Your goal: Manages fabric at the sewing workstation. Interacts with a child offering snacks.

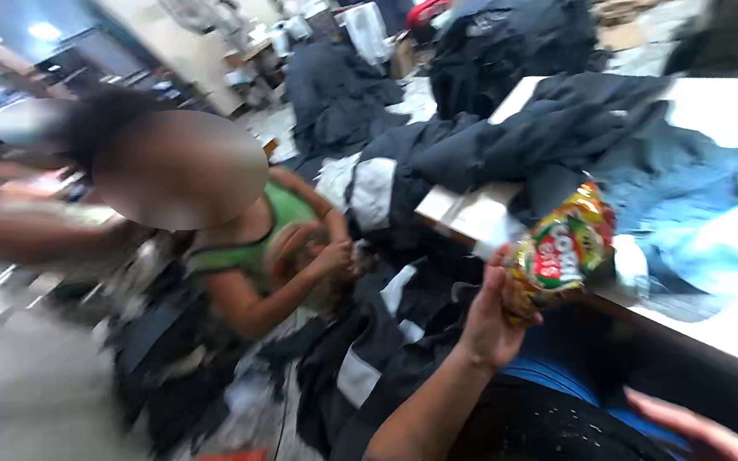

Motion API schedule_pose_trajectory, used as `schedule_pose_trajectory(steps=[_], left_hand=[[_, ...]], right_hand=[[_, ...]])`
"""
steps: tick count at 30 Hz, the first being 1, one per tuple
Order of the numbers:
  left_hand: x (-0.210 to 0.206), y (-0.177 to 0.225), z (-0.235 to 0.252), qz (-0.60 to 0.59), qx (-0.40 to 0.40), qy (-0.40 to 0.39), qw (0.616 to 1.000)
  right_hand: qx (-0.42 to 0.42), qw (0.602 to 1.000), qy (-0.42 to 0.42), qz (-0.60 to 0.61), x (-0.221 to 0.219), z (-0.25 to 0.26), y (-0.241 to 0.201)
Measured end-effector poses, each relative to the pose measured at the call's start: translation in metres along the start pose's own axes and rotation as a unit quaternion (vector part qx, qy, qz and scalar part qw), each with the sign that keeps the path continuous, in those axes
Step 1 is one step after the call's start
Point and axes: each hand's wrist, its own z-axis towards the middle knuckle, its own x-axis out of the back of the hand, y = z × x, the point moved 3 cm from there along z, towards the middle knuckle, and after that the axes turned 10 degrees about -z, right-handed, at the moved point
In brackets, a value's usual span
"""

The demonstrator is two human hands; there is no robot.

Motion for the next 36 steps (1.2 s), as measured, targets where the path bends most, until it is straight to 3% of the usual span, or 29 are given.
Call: schedule_pose_trajectory(steps=[2,4,6,8,10,14,18,23,28,32,36], left_hand=[[-0.016,-0.001,0.013,0.079,-0.034,-0.014,0.996],[-0.028,0.005,0.022,0.222,-0.128,-0.033,0.966],[-0.038,0.015,0.024,0.376,-0.245,-0.083,0.890],[-0.050,0.024,0.019,0.506,-0.329,-0.135,0.786],[-0.060,0.029,0.016,0.585,-0.356,-0.165,0.710],[-0.071,0.030,0.012,0.637,-0.346,-0.189,0.663],[-0.066,0.026,0.017,0.603,-0.350,-0.195,0.690],[-0.051,0.017,0.018,0.531,-0.357,-0.172,0.749],[-0.046,0.015,0.020,0.512,-0.371,-0.154,0.759],[-0.033,-0.007,0.029,0.400,-0.303,-0.079,0.862],[-0.020,-0.022,0.026,0.137,-0.125,0.051,0.981]], right_hand=[[0.037,0.990,0.069,0.114,0.010,0.048,-0.051],[0.042,0.950,0.161,0.265,0.016,0.094,-0.085],[0.015,0.871,0.225,0.437,0.014,0.130,-0.104],[0.032,0.806,0.233,0.544,0.007,0.150,-0.102],[0.052,0.768,0.214,0.602,-0.002,0.155,-0.092],[0.026,0.736,0.218,0.641,-0.008,0.153,-0.087],[0.014,0.717,0.238,0.655,-0.001,0.148,-0.093],[0.035,0.731,0.232,0.641,0.009,0.148,-0.094],[0.013,0.711,0.232,0.664,0.011,0.155,-0.101],[0.026,0.714,0.224,0.663,0.014,0.160,-0.107],[0.008,0.727,0.216,0.652,0.009,0.157,-0.117]])
